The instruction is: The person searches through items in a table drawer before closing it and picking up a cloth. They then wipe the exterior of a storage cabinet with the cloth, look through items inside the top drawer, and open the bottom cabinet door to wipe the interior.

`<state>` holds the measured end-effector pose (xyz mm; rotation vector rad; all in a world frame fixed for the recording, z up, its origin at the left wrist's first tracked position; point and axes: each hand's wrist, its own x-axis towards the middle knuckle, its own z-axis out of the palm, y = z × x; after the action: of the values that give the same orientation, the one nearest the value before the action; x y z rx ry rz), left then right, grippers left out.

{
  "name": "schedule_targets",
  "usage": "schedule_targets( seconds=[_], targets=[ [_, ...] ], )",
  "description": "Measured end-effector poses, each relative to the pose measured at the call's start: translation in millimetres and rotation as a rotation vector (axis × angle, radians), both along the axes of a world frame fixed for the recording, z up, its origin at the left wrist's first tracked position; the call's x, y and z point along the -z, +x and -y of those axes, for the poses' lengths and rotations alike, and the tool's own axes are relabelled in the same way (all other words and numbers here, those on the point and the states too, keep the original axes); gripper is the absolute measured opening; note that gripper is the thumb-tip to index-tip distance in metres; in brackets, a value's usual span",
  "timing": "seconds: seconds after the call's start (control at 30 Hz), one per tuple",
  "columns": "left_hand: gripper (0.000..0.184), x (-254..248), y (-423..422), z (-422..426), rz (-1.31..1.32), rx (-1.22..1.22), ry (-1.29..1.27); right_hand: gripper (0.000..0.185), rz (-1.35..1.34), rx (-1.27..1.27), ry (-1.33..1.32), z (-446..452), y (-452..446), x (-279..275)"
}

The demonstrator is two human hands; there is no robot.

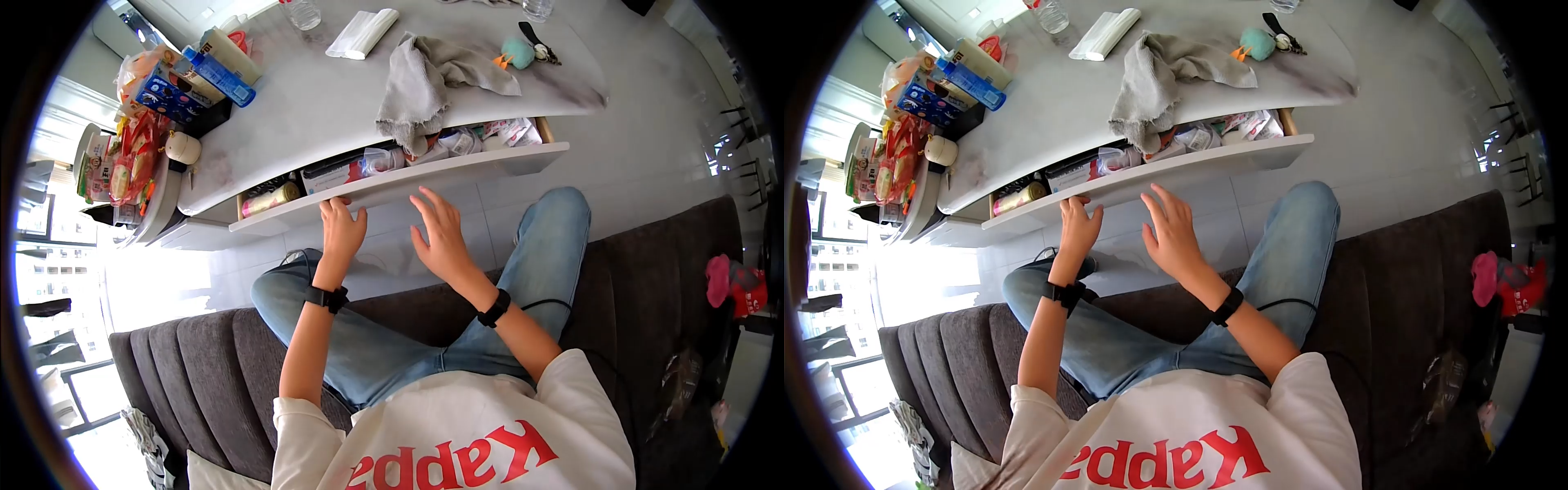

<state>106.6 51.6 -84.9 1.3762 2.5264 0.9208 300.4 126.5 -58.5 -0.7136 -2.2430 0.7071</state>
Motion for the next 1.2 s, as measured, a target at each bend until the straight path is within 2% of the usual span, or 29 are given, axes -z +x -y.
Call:
schedule_targets(
  seconds=[0.13,0.33,0.43,0.53,0.57,0.67,0.8,0.83,0.93,0.97,1.1,1.2],
  targets=[
    [0.037,-4,6,4,0.070,-0.035,-0.040,0.051,0.004,0.053,-0.022,4,9,9],
    [0.024,-13,11,10,0.078,-0.027,-0.004,0.054,-0.032,0.015,0.167,-26,-5,-17],
    [0.026,-42,9,9,-0.089,-0.065,0.053,0.053,0.062,-0.018,0.240,-47,-15,-13],
    [0.035,-60,-5,-6,-0.249,0.061,0.247,0.049,0.177,-0.024,0.247,-53,-18,-4],
    [0.044,-58,-10,-10,-0.202,0.107,0.218,0.047,0.217,-0.027,0.247,-53,-19,-3],
    [0.046,-53,-11,-23,-0.235,0.222,0.198,0.043,0.265,-0.023,0.206,-54,-21,-10],
    [0.043,-56,7,-25,-0.151,0.345,0.235,0.046,0.242,-0.031,0.208,-39,-12,-4],
    [0.036,-61,11,-26,-0.201,0.384,0.293,0.048,0.245,-0.037,0.204,-35,-9,-5],
    [0.028,-62,18,-26,-0.114,0.584,0.292,0.052,0.283,-0.051,0.178,-25,-5,-10],
    [0.020,-60,22,-25,-0.096,0.550,0.286,0.053,0.294,-0.048,0.171,-23,-4,-11],
    [0.017,-56,31,-16,-0.110,0.416,0.184,0.054,0.285,-0.040,0.158,-20,-1,-4],
    [0.023,-57,35,-7,-0.049,0.254,0.064,0.054,0.272,-0.046,0.161,-21,1,-3]
  ],
)
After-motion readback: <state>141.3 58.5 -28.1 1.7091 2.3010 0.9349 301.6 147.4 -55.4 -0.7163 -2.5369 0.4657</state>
